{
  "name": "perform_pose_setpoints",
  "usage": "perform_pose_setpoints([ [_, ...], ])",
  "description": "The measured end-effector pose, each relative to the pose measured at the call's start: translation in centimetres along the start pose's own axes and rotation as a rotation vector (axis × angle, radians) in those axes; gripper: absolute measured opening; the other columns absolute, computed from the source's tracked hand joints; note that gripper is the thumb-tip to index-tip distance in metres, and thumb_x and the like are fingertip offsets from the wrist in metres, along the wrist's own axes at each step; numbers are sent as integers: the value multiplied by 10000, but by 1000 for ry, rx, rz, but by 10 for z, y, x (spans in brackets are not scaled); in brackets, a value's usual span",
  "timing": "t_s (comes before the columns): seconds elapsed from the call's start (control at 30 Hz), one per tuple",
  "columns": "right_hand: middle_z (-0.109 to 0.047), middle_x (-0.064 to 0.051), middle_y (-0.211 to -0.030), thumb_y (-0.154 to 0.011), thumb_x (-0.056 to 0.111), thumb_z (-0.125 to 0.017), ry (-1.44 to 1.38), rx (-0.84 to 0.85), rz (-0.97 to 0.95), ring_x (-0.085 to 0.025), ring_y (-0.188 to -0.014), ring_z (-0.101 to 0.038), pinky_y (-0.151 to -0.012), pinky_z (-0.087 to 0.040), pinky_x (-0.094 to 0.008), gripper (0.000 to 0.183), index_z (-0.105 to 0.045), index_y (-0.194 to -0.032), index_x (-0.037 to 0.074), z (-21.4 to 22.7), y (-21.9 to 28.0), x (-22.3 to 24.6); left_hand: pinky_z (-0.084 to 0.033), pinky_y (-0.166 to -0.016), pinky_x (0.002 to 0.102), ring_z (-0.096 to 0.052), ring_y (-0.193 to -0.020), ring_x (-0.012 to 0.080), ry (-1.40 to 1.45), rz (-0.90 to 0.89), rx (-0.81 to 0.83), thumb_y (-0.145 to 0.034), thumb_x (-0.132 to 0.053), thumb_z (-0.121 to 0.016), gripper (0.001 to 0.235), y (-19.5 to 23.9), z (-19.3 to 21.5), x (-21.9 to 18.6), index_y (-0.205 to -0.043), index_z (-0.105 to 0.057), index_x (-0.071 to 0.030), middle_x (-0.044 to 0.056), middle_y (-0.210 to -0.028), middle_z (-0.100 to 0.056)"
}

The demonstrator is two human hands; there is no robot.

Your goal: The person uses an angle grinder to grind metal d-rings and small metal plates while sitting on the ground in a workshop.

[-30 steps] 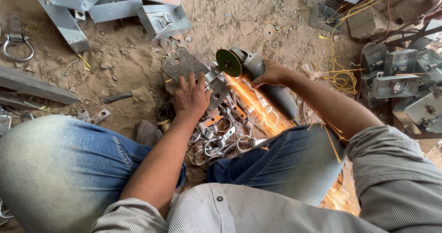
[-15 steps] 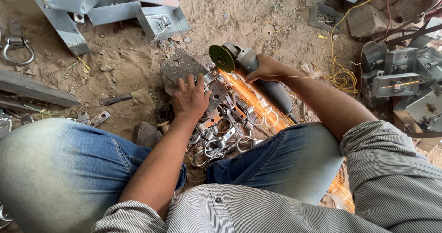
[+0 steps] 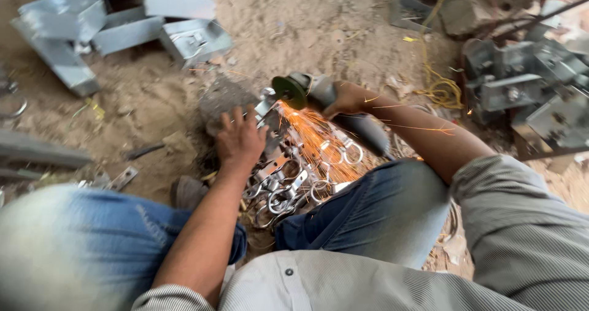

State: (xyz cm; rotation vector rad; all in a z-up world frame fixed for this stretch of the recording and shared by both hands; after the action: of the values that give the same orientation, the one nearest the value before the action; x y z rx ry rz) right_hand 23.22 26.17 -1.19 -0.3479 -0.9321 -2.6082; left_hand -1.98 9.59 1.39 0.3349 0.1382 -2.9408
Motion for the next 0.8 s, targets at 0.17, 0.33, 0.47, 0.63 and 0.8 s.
perform_pose_setpoints([
  [0.17,-691,-238,-1174,-557,356,-900,-73,-10,-21,-352,-1082,-680,-965,-530,-399,877,-584,-1253,-73,5,-7,15,-622,-736,458,-527,-1222,373,13,-4,71,-934,-540,-651,641,3,-6,-5,-1425,-504,-155,130,-1325,-552],
  [0.33,-688,-252,-1167,-619,357,-885,-51,-28,-11,-350,-1087,-677,-946,-538,-423,841,-566,-1254,-93,14,-17,38,-635,-693,450,-512,-1247,384,45,25,154,-939,-532,-638,669,2,-11,1,-1464,-474,-149,160,-1384,-527],
  [0.47,-726,-239,-1166,-573,383,-873,-80,19,-7,-343,-1081,-708,-974,-542,-389,842,-612,-1237,-62,4,-14,32,-630,-716,464,-507,-1254,390,12,7,110,-923,-558,-648,689,-1,-8,0,-1459,-476,-161,138,-1386,-521],
  [0.63,-684,-227,-1199,-572,387,-880,-39,-3,-53,-350,-1105,-663,-968,-517,-411,864,-593,-1269,-35,-2,-7,5,-635,-709,445,-506,-1266,383,70,20,141,-938,-550,-649,680,-1,-17,2,-1461,-471,-154,150,-1417,-502],
  [0.8,-689,-236,-1178,-566,422,-895,-4,-21,-41,-356,-1080,-679,-957,-537,-407,910,-567,-1268,-55,3,-9,6,-638,-627,398,-520,-1238,382,52,26,169,-940,-564,-638,693,-1,-23,3,-1465,-452,-152,163,-1410,-500],
])
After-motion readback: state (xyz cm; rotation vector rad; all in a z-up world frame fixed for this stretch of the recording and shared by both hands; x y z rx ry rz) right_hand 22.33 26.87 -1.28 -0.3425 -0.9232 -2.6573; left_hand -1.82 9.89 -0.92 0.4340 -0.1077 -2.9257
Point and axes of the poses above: each hand's wrist, its own y-axis away from the middle knuckle, its own z-axis out of the back of the hand, x = y × z, the point moved 10 cm from there along -y, towards the middle knuckle
